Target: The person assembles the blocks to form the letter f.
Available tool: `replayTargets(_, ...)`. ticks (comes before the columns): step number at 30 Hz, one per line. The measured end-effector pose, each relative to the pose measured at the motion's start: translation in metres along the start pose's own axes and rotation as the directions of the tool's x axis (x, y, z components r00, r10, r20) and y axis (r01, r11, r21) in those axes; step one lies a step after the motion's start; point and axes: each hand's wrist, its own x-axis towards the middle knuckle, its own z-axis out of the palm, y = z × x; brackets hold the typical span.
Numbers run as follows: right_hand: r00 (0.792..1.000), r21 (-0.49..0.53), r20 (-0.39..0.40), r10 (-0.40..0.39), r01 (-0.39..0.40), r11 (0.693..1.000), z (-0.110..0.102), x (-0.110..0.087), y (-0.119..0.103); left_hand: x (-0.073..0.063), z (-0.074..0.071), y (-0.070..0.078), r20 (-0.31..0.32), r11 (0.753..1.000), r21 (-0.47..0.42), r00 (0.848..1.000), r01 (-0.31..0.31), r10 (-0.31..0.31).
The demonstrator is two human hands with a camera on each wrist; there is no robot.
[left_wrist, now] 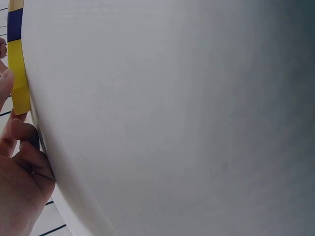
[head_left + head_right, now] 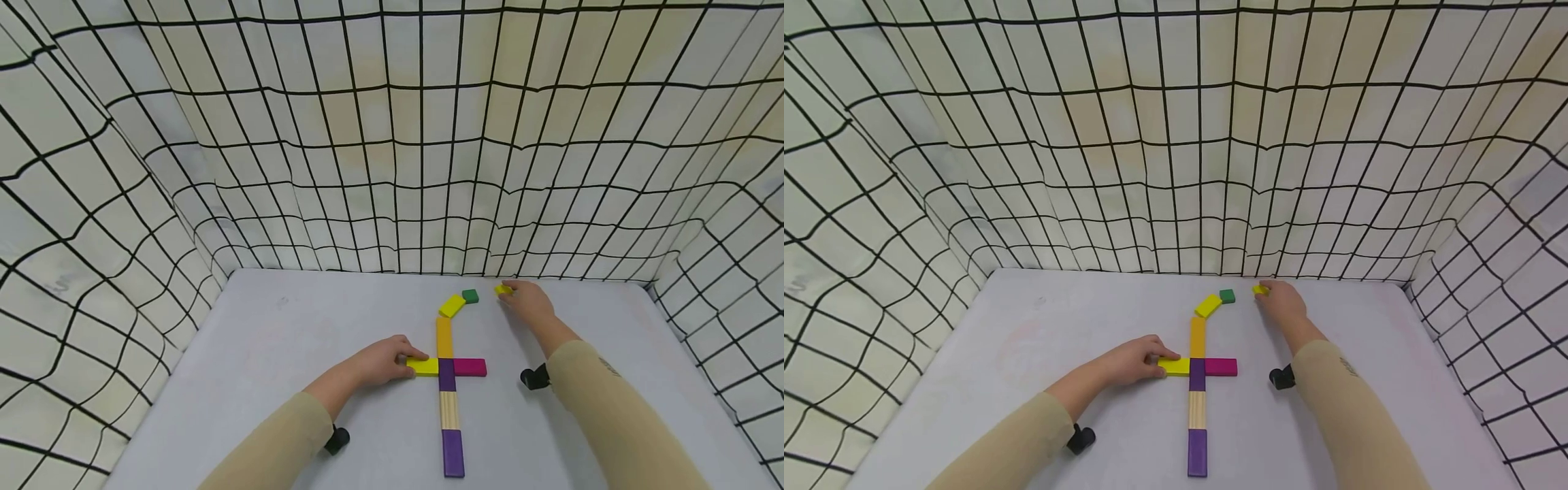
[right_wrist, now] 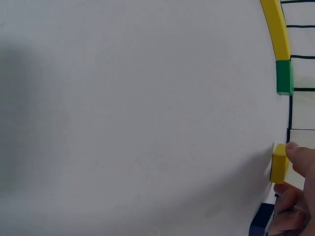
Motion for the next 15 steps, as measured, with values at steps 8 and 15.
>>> replayTargets(8, 1.0, 0.011, -0.006, 0.007, -0.007, 1.0, 0.0035, 0.0016, 0.0015, 0.0014, 0.0015, -0.0002, 0.0, 1.0, 0.005, 1.0, -0.006, 0.006)
replayTargets(15, 1.0, -0.002, 0.003, -0.027, 0.027, 1.0, 0.0041, 0.0017, 0.0025, 0.0011, 0.0014, 0.0002, -0.002, 1.0, 0.0, 1.0, -0.007, 0.007)
